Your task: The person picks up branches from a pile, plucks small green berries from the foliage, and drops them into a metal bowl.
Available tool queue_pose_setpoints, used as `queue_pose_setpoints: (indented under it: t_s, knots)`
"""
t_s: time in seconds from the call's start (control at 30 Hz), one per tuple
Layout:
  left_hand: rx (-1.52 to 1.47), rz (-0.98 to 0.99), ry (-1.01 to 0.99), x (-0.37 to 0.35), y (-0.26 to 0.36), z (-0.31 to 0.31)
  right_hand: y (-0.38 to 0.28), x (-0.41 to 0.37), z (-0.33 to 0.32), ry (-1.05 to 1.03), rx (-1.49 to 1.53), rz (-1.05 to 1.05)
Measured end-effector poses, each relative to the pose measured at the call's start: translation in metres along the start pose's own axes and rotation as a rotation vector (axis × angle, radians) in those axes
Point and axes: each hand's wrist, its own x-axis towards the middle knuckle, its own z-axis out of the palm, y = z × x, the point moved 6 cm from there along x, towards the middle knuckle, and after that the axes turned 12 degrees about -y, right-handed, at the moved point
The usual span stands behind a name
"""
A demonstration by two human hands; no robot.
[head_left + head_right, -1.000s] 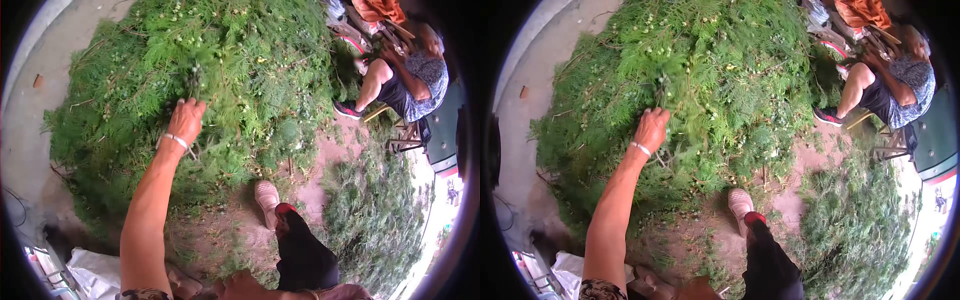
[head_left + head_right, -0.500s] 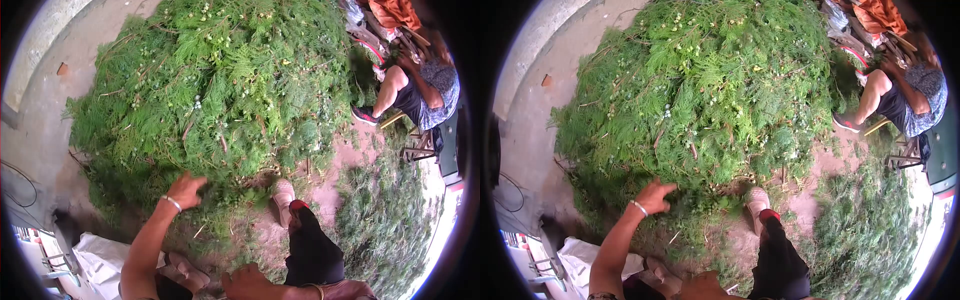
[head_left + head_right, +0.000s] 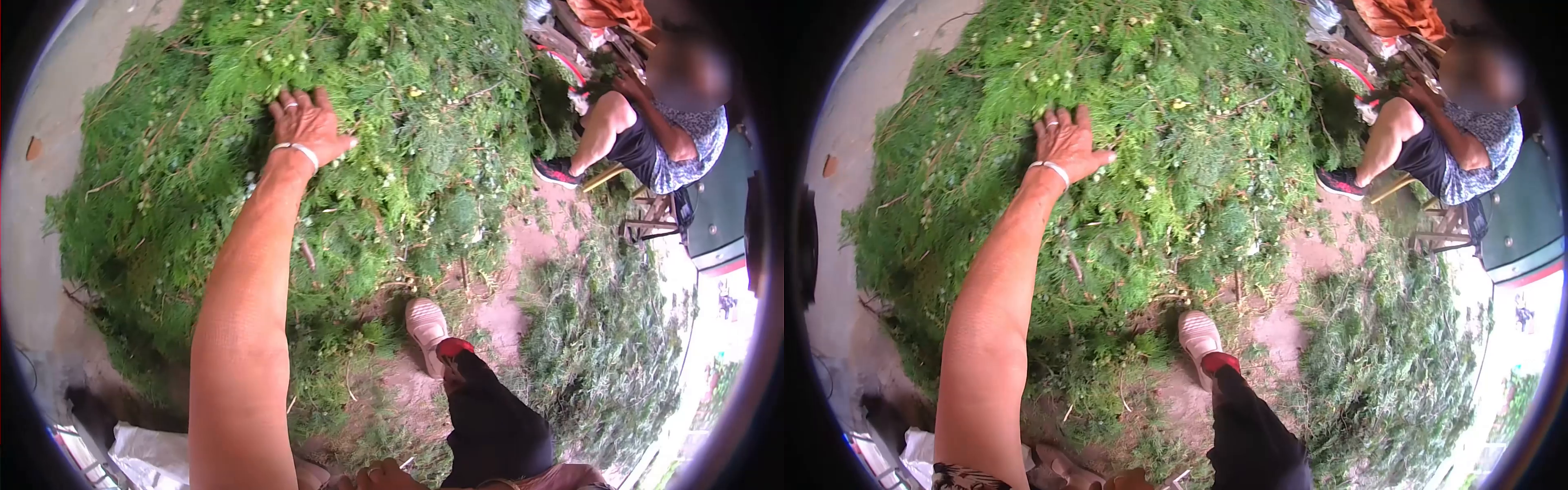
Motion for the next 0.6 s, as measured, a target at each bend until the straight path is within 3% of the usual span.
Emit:
queue_pose_setpoints:
  t_s: [0.07,0.17,0.3,0.4,0.6]
  knots:
    - [0.136,-0.054,-0.066,0.004,-0.001,0.009,0.009,0.002,-0.001,-0.007,-0.008,0.026]
    - [0.033,-0.067,-0.244,0.015,-0.002,0.017,0.016,0.004,-0.002,-0.018,-0.017,0.041]
    - [-0.205,-0.195,-0.157,0.025,-0.007,0.007,0.024,0.004,-0.005,-0.033,-0.064,0.045]
    - [-0.260,-0.115,-0.241,0.017,-0.006,0.011,0.026,0.004,-0.007,-0.037,-0.087,0.039]
    - [-0.175,0.017,-0.136,0.008,-0.016,0.009,0.028,0.009,-0.012,-0.049,-0.144,0.024]
